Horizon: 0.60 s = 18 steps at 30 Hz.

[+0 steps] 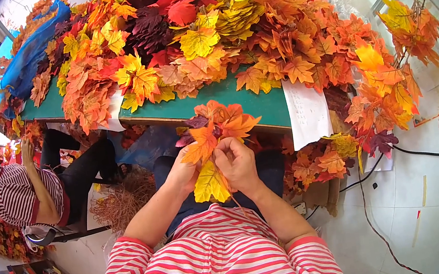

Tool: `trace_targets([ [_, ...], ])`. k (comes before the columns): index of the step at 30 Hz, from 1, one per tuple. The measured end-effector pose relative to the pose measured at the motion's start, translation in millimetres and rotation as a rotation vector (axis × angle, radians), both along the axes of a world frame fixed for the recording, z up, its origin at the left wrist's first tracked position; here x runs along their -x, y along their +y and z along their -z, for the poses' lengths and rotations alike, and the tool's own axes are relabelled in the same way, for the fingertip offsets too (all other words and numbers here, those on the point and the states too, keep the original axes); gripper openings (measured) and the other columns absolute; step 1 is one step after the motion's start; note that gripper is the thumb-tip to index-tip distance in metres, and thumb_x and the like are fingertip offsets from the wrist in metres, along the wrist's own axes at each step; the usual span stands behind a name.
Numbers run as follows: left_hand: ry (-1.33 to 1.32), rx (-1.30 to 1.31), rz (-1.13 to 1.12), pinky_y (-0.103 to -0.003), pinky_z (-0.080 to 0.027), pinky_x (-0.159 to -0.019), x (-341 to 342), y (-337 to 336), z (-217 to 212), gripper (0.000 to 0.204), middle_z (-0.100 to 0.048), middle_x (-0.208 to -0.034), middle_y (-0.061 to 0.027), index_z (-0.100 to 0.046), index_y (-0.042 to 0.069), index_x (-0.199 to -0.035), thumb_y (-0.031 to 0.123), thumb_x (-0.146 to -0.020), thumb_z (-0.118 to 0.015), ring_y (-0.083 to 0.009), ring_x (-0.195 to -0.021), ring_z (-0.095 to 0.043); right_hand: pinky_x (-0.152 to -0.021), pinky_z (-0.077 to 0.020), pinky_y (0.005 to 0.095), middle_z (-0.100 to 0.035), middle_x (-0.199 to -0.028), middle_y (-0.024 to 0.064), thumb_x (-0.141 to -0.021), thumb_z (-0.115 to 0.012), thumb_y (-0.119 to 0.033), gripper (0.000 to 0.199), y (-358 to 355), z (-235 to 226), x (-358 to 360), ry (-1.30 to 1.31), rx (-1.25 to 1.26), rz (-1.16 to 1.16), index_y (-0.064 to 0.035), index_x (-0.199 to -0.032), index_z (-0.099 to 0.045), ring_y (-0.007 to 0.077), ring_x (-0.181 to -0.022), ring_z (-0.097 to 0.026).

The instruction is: The person assembles a garland by attaching individual artificial maple leaves to plastic stems by hand.

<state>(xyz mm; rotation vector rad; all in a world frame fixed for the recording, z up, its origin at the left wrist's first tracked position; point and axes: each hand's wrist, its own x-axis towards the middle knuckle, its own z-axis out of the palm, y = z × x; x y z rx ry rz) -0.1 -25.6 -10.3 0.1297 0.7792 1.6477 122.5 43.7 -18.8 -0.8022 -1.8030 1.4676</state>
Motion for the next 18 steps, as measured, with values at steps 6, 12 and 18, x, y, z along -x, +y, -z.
trace_targets([
  [6, 0.03, 0.046, -0.056, -0.031, -0.053, -0.069, -3.5, -1.8, 2.2, 0.015, -0.064, -0.09, -0.0074, -0.061, 0.003, -0.096, 0.012, -0.091, -0.05, -0.0182, -0.077, -0.063, -0.051, -0.0476, 0.0277, -0.059, -0.073, 0.01, -0.078, -0.063, -0.004, 0.01, 9.9, -18.1, 1.3, -0.039, -0.542, -0.027, 0.0007, -0.082, -0.055, 0.0185, -0.058, -0.059],
  [12, 0.123, 0.013, -0.078, -0.031, -0.053, -0.067, -9.0, -0.8, 1.7, 0.014, -0.064, -0.089, -0.0074, -0.061, 0.002, -0.095, 0.009, -0.091, -0.05, -0.0177, -0.076, -0.063, -0.053, -0.0493, 0.0283, -0.06, -0.075, 0.0106, -0.075, -0.067, -0.002, 0.012, 7.3, -20.4, -2.1, -0.066, -0.486, -0.005, 0.0011, -0.083, -0.058, 0.021, -0.063, -0.061],
  [18, 0.006, 0.034, -0.077, -0.029, -0.054, -0.063, -7.4, 2.7, 11.8, 0.011, -0.064, -0.083, -0.0057, -0.061, 0.004, -0.093, 0.008, -0.09, -0.052, -0.0161, -0.07, -0.063, -0.053, -0.0495, 0.0257, -0.062, -0.076, 0.0105, -0.074, -0.068, -0.002, 0.011, 8.5, -8.5, 2.0, -0.03, -0.579, 0.093, 0.0007, -0.082, -0.061, 0.0177, -0.062, -0.062],
])
